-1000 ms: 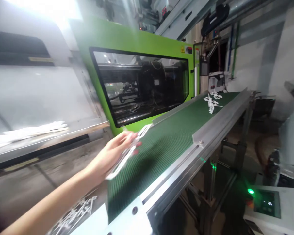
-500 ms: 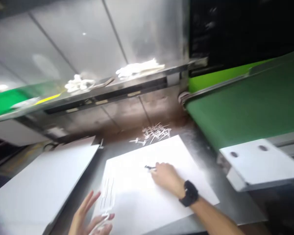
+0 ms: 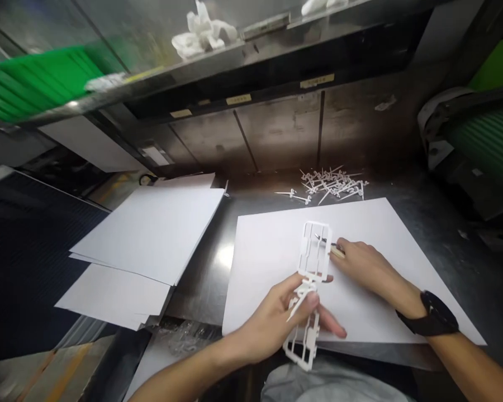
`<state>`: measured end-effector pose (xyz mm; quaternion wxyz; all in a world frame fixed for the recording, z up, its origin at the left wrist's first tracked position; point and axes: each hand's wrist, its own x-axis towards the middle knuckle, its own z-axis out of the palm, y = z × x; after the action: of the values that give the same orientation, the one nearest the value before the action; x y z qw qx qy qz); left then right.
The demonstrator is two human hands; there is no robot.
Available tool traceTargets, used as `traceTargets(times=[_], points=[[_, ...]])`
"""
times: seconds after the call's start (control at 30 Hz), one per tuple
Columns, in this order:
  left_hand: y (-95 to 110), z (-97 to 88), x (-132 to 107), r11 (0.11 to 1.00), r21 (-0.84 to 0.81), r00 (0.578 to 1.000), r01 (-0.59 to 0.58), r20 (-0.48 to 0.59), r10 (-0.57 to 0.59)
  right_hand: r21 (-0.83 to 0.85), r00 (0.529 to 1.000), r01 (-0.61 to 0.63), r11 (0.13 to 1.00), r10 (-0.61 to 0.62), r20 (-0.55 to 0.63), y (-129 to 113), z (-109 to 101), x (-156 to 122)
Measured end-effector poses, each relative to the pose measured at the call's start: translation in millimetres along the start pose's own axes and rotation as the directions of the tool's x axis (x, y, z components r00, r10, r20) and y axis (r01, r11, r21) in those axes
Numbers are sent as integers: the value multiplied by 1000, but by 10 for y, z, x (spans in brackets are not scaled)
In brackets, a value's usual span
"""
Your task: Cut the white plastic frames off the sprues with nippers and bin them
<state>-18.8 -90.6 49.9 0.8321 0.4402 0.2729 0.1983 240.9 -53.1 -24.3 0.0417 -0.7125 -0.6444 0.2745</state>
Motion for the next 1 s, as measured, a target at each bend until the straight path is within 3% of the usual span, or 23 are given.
traceTargets(times=[0.1,0.2,0.37,0.43,0.6,0.73,0.9,1.0], points=[[85,-77,289,1000,-6,995,11,97,-11,39,999,-7,999,5,50,-6,-15,-12],[262,-230,591,995,-74,994,61,94,-54,34,995,-83,996,82,51,-21,-27,-49],[469,-459,947,901,-427,995,-77,19,94,22,994,-86,996,84,74,5,-150,-27],[508,-543,983,850,-516,993,-106,-9,118,53,992,-53,997,47,117,42,-230,5],[506,-683,959,838,-536,992,-108,-111,57,135,987,-22,991,0,161,144,-320,16],[503,-663,947,832,-535,972,-150,-232,26,185,984,-35,982,2,176,224,-284,-30],[556,-617,921,853,-490,968,-182,-243,68,231,977,-34,972,-16,211,358,-239,-76],[536,-639,939,856,-462,947,-230,-310,87,239,977,-46,970,-6,211,421,-227,-92]])
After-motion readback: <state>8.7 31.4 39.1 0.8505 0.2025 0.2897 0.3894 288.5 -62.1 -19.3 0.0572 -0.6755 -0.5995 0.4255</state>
